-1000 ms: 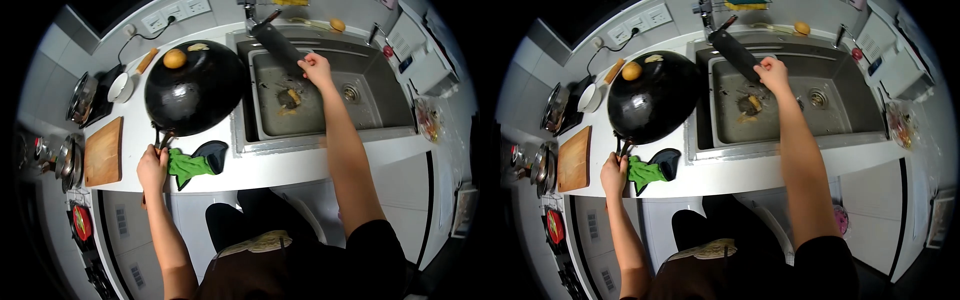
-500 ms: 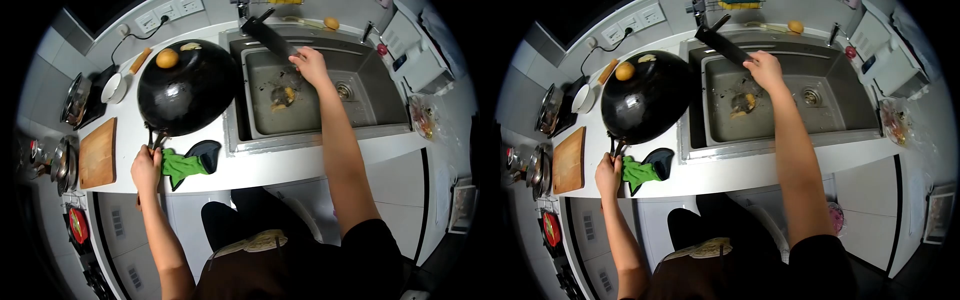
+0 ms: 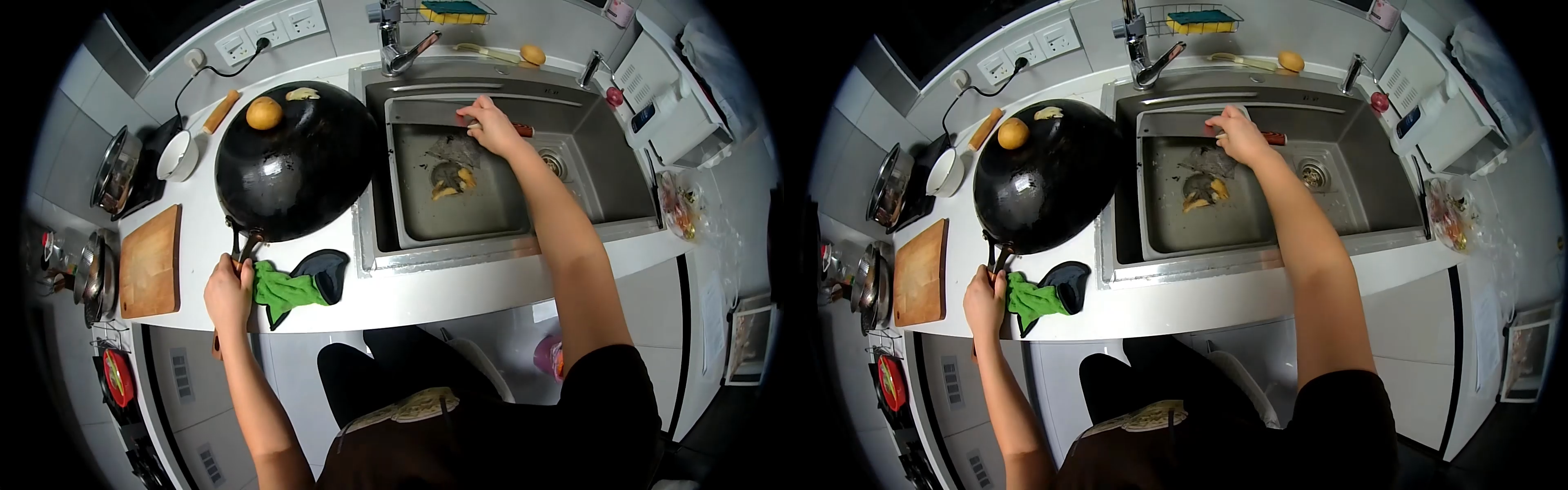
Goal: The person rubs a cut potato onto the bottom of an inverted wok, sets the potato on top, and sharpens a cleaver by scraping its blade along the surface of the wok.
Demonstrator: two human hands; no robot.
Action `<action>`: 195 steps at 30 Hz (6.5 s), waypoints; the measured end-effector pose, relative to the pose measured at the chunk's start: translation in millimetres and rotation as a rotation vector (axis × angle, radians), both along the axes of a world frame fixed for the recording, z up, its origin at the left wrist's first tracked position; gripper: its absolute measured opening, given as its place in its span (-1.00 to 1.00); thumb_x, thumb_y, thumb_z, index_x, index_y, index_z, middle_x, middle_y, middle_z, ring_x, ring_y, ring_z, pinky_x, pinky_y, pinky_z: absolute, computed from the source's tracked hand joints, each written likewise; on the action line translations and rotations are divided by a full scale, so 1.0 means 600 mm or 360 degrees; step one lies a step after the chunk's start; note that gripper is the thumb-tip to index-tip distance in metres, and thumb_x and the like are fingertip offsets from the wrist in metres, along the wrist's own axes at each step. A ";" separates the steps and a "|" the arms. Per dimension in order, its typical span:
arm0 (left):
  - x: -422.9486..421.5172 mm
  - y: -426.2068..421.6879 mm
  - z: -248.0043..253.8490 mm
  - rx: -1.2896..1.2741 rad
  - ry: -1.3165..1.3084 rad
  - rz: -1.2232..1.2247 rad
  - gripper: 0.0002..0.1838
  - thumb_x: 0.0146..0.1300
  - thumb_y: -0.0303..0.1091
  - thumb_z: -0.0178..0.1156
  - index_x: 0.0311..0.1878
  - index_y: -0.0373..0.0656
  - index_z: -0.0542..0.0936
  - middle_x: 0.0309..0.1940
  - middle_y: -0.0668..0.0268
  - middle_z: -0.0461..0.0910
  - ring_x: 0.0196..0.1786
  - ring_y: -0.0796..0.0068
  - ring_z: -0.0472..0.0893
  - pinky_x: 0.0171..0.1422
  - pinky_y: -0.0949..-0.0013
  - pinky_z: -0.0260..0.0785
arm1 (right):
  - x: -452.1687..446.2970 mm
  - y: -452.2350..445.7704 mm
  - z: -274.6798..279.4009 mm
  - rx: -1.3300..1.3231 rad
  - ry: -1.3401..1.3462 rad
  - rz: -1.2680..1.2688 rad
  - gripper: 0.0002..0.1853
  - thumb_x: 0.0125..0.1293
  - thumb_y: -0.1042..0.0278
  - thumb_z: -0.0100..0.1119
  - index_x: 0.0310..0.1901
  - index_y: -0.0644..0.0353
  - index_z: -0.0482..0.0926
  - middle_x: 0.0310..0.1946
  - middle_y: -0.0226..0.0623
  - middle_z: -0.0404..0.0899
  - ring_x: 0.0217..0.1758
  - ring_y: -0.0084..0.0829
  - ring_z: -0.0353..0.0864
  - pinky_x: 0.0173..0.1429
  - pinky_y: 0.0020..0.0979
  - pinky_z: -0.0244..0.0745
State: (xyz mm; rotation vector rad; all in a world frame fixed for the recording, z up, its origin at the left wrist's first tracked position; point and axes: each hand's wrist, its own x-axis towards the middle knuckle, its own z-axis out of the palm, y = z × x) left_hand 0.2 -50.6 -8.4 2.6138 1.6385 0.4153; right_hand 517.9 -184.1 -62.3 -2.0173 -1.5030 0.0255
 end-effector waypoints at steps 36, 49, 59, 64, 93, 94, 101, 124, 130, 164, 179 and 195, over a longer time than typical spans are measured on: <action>-0.003 0.004 -0.008 0.0061 -0.0022 -0.0062 -0.67 0.34 -0.18 0.13 -0.36 -0.29 0.41 -0.46 0.02 0.55 -0.36 -0.07 0.54 -0.27 0.07 0.35 | -0.077 0.011 -0.125 -0.0929 -0.0174 0.0511 -0.75 -0.08 0.51 0.39 -0.34 0.10 0.53 -0.24 -0.12 0.50 -0.05 -0.05 0.56 -0.01 -0.15 0.48; -0.005 0.007 -0.013 0.0040 -0.0038 -0.0055 -0.67 0.30 -0.18 0.16 -0.38 -0.28 0.40 -0.46 0.05 0.55 -0.37 -0.06 0.55 -0.26 0.06 0.37 | -0.037 0.007 -0.064 -0.0608 0.0365 0.0195 -0.95 -0.04 0.53 0.27 -0.52 0.14 0.67 -0.59 -0.29 0.65 -0.50 -0.40 0.67 -0.36 -0.38 0.55; -0.002 0.005 -0.007 0.0015 -0.0004 -0.0007 -0.67 0.30 -0.17 0.16 -0.37 -0.28 0.41 -0.45 0.04 0.56 -0.36 -0.07 0.56 -0.25 0.05 0.37 | -0.093 0.012 -0.101 -0.0953 -0.0402 0.0985 -0.89 -0.16 0.60 0.24 -0.59 0.24 0.48 -0.41 -0.19 0.55 -0.37 -0.08 0.57 -0.27 -0.19 0.46; -0.001 0.005 -0.006 0.0009 -0.0014 -0.0003 -0.67 0.30 -0.18 0.16 -0.38 -0.28 0.41 -0.46 0.05 0.56 -0.36 -0.07 0.56 -0.25 0.06 0.37 | -0.092 0.012 -0.074 -0.0989 -0.0320 0.0804 -0.91 -0.09 0.59 0.21 -0.57 0.23 0.48 -0.53 -0.15 0.54 -0.42 -0.08 0.57 -0.31 -0.17 0.44; 0.377 -0.178 0.190 0.0104 -0.0426 -0.1502 -0.61 0.04 -0.38 0.32 -0.08 -0.28 0.45 -0.20 0.05 0.47 -0.10 -0.02 0.52 -0.03 0.12 0.39 | 0.145 -0.344 0.074 -0.0019 0.0138 -0.0881 -0.93 0.02 0.52 0.35 -0.46 0.20 0.62 -0.49 -0.23 0.68 -0.38 -0.40 0.71 -0.21 -0.41 0.57; 0.400 -0.190 0.187 0.0158 -0.0395 -0.1556 -0.61 0.02 -0.37 0.33 -0.09 -0.26 0.46 -0.21 0.05 0.47 -0.11 -0.02 0.52 -0.04 0.12 0.39 | 0.139 -0.364 0.098 0.0004 0.0119 -0.0908 -0.93 0.02 0.52 0.35 -0.46 0.20 0.62 -0.49 -0.23 0.68 -0.38 -0.40 0.71 -0.21 -0.41 0.57; 0.463 -0.234 0.164 0.0076 -0.0417 -0.1730 -0.57 0.00 -0.38 0.36 -0.07 -0.26 0.44 -0.26 0.10 0.48 -0.22 0.10 0.55 -0.13 0.20 0.43 | 0.195 -0.623 0.267 0.1414 -0.0098 -0.1675 -0.85 -0.03 0.45 0.43 -0.45 0.23 0.60 -0.50 -0.27 0.67 -0.42 -0.38 0.66 -0.25 -0.38 0.54; 0.259 -0.167 0.160 0.0159 -0.0845 -0.1008 -0.67 0.11 -0.36 0.33 -0.10 -0.24 0.49 -0.27 0.16 0.49 -0.28 0.23 0.52 -0.15 0.28 0.43 | 0.030 -0.256 0.196 0.0049 -0.0059 -0.0382 -0.85 0.13 0.35 0.32 -0.30 0.21 0.67 -0.42 -0.19 0.67 -0.31 -0.25 0.68 -0.16 -0.28 0.54; 0.110 -0.079 0.126 0.0016 -0.1051 -0.0468 -0.74 0.19 -0.39 0.30 -0.11 -0.25 0.49 -0.35 0.22 0.49 -0.33 0.36 0.48 -0.30 0.34 0.38 | -0.005 -0.038 0.018 -0.0263 -0.0413 -0.0137 -0.43 0.13 0.32 0.34 0.22 0.09 0.44 0.14 -0.09 0.49 0.22 -0.12 0.46 0.27 -0.13 0.37; 0.006 0.023 -0.003 -0.0033 0.0048 -0.0132 -0.40 0.21 0.19 0.20 -0.27 -0.31 0.49 -0.36 -0.02 0.63 -0.28 -0.06 0.62 -0.16 0.08 0.46 | -0.441 0.085 0.125 0.0953 0.0253 -0.0026 -0.81 0.08 0.43 0.32 -0.25 0.08 0.56 -0.57 -0.26 0.59 -0.49 -0.15 0.63 -0.41 -0.19 0.45; 0.017 0.013 -0.010 0.0122 0.0004 -0.0012 -0.51 0.26 0.06 0.21 -0.30 -0.29 0.49 -0.38 0.04 0.61 -0.30 -0.01 0.62 -0.21 0.10 0.45 | -0.452 0.095 0.086 0.1139 -0.0148 -0.0041 -0.80 0.04 0.58 0.24 -0.28 0.15 0.51 -0.62 -0.30 0.51 -0.52 -0.22 0.55 -0.38 -0.25 0.35; 0.024 0.003 0.000 0.0071 -0.0063 0.0083 -0.65 0.21 -0.10 0.25 -0.24 -0.27 0.61 -0.38 -0.02 0.63 -0.31 -0.07 0.63 -0.20 0.07 0.47 | -0.467 0.106 0.075 0.1077 -0.0148 0.0090 -0.67 -0.14 0.73 0.26 -0.27 0.21 0.55 -0.49 -0.27 0.62 -0.44 -0.23 0.61 -0.33 -0.33 0.33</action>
